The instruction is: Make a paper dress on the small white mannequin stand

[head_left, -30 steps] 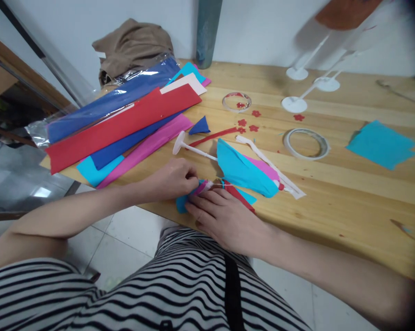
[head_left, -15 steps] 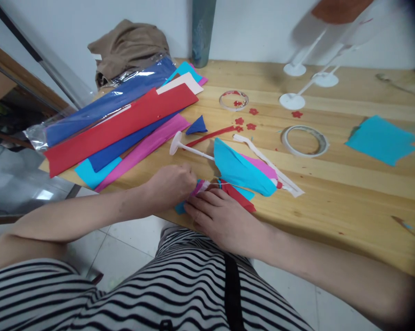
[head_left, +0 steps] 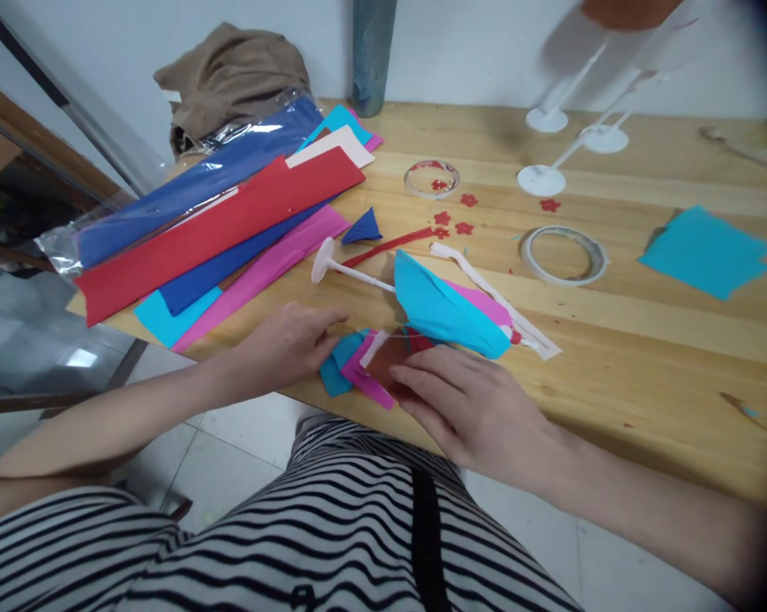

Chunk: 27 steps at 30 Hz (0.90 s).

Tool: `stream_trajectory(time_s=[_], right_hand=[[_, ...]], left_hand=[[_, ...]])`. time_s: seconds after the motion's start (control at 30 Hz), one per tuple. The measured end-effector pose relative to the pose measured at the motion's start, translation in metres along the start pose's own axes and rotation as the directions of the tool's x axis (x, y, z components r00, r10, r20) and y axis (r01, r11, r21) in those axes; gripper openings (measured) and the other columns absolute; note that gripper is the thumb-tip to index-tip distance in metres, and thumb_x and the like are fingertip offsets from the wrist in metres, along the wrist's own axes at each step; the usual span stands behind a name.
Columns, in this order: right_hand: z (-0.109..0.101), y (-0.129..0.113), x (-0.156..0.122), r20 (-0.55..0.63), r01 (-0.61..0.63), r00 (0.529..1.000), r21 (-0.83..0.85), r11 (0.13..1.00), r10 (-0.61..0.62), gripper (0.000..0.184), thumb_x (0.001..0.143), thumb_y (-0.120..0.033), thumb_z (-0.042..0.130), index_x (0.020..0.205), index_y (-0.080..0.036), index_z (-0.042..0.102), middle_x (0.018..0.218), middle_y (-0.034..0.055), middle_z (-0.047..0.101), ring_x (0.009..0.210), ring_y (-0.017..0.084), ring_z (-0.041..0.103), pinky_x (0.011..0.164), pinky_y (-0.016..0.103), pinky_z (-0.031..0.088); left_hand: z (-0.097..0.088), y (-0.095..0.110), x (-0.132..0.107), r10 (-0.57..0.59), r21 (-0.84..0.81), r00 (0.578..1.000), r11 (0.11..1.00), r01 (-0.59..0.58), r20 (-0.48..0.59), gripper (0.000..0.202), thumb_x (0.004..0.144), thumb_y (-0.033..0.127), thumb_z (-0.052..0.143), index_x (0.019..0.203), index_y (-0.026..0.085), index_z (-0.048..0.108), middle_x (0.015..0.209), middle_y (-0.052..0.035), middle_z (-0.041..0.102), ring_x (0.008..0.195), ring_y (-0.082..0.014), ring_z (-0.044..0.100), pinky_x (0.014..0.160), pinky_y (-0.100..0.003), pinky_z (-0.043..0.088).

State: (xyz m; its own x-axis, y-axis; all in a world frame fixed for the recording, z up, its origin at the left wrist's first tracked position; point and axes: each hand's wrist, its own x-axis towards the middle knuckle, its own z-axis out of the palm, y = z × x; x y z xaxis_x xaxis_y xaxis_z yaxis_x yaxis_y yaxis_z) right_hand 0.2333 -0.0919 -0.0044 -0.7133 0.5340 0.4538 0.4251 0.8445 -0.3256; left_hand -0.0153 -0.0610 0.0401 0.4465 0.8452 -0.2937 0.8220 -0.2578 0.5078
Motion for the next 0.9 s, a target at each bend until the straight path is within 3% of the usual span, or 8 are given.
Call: stream_trajectory(time_s=[0.13,0.27,0.5,0.57,0.63,0.73,0.8,0.9], right_hand=[[0.005,-0.004,-0.003,0.067,-0.035,0.997,-0.032,0.999,0.037,0.031,0.105,-0.029,0.048,0.098,-0.012,0.072,0.079,0.0086,0.07,0.07,0.024,0.066,0.059,0.036,0.054],[0.017,-0.005,-0.002,0.04,-0.043,0.998,-0.076,0.996,0.046,0.033,0.105,-0.026,0.047,0.088,-0.013,0.072,0.072,0.0071,0.068,0.064,0.023,0.065,0.057,0.035,0.051],[0.024,-0.003,-0.002,0.02,-0.191,0.982,0.089,0.978,0.19,0.025,0.1,-0.014,0.051,0.084,-0.014,0.07,0.073,0.0055,0.071,0.06,0.017,0.065,0.055,0.029,0.046],[0.023,-0.002,-0.002,0.023,-0.221,0.975,0.119,0.968,0.22,0.023,0.098,-0.013,0.053,0.084,-0.013,0.07,0.072,0.005,0.07,0.06,0.016,0.065,0.054,0.028,0.045],[0.022,-0.001,-0.003,0.012,-0.221,0.975,0.12,0.968,0.221,0.023,0.097,-0.012,0.052,0.083,-0.013,0.069,0.071,0.0047,0.07,0.058,0.015,0.063,0.053,0.027,0.044],[0.02,0.0,-0.003,-0.027,-0.218,0.974,0.129,0.967,0.223,0.023,0.097,-0.011,0.052,0.081,-0.015,0.068,0.068,0.0038,0.069,0.057,0.014,0.061,0.053,0.026,0.044],[0.019,0.001,-0.001,-0.067,-0.229,0.969,0.139,0.963,0.24,0.023,0.095,-0.01,0.051,0.079,-0.016,0.066,0.067,0.0028,0.069,0.056,0.013,0.06,0.054,0.026,0.044],[0.019,0.003,0.002,-0.097,-0.241,0.962,0.149,0.959,0.257,0.023,0.095,-0.009,0.052,0.077,-0.017,0.065,0.065,0.0013,0.067,0.055,0.012,0.058,0.053,0.025,0.043]], left_hand=[[0.006,-0.01,-0.001,-0.113,-0.281,0.99,0.95,0.133,0.084,0.032,0.092,0.019,0.058,0.122,0.014,0.068,0.066,0.0052,0.059,0.059,-0.012,0.055,0.058,-0.023,0.043],[0.017,-0.015,-0.001,-0.165,-0.571,0.97,0.786,0.238,0.178,0.044,0.088,0.017,0.06,0.132,0.014,0.06,0.066,0.0076,0.056,0.055,-0.0112,0.061,0.055,-0.022,0.05],[0.03,-0.017,0.001,-0.156,-0.749,0.95,0.585,0.31,0.271,0.047,0.086,0.021,0.065,0.132,0.015,0.058,0.07,0.0071,0.057,0.056,-0.0124,0.065,0.056,-0.025,0.053],[0.032,-0.018,0.001,-0.174,-0.714,0.962,0.644,0.274,0.212,0.046,0.086,0.023,0.064,0.132,0.016,0.058,0.07,0.0069,0.056,0.054,-0.0115,0.061,0.053,-0.024,0.05],[0.031,-0.019,0.0,-0.168,-0.57,0.985,0.806,0.162,0.043,0.041,0.087,0.023,0.064,0.128,0.017,0.063,0.074,0.0049,0.057,0.055,-0.0098,0.055,0.053,-0.023,0.045],[0.029,-0.018,-0.005,-0.036,-0.285,0.98,0.958,-0.022,-0.195,0.03,0.088,0.02,0.065,0.118,0.019,0.07,0.081,0.0018,0.061,0.063,-0.0105,0.053,0.059,-0.024,0.042],[0.029,-0.015,-0.008,0.073,-0.201,0.975,0.973,-0.116,-0.208,0.025,0.09,0.02,0.065,0.114,0.02,0.072,0.081,0.0013,0.062,0.067,-0.012,0.055,0.061,-0.024,0.043],[0.031,-0.014,-0.01,0.238,-0.11,0.961,0.961,-0.254,-0.141,0.023,0.09,0.02,0.07,0.112,0.02,0.071,0.089,-0.0007,0.067,0.077,-0.0149,0.062,0.065,-0.025,0.044]])
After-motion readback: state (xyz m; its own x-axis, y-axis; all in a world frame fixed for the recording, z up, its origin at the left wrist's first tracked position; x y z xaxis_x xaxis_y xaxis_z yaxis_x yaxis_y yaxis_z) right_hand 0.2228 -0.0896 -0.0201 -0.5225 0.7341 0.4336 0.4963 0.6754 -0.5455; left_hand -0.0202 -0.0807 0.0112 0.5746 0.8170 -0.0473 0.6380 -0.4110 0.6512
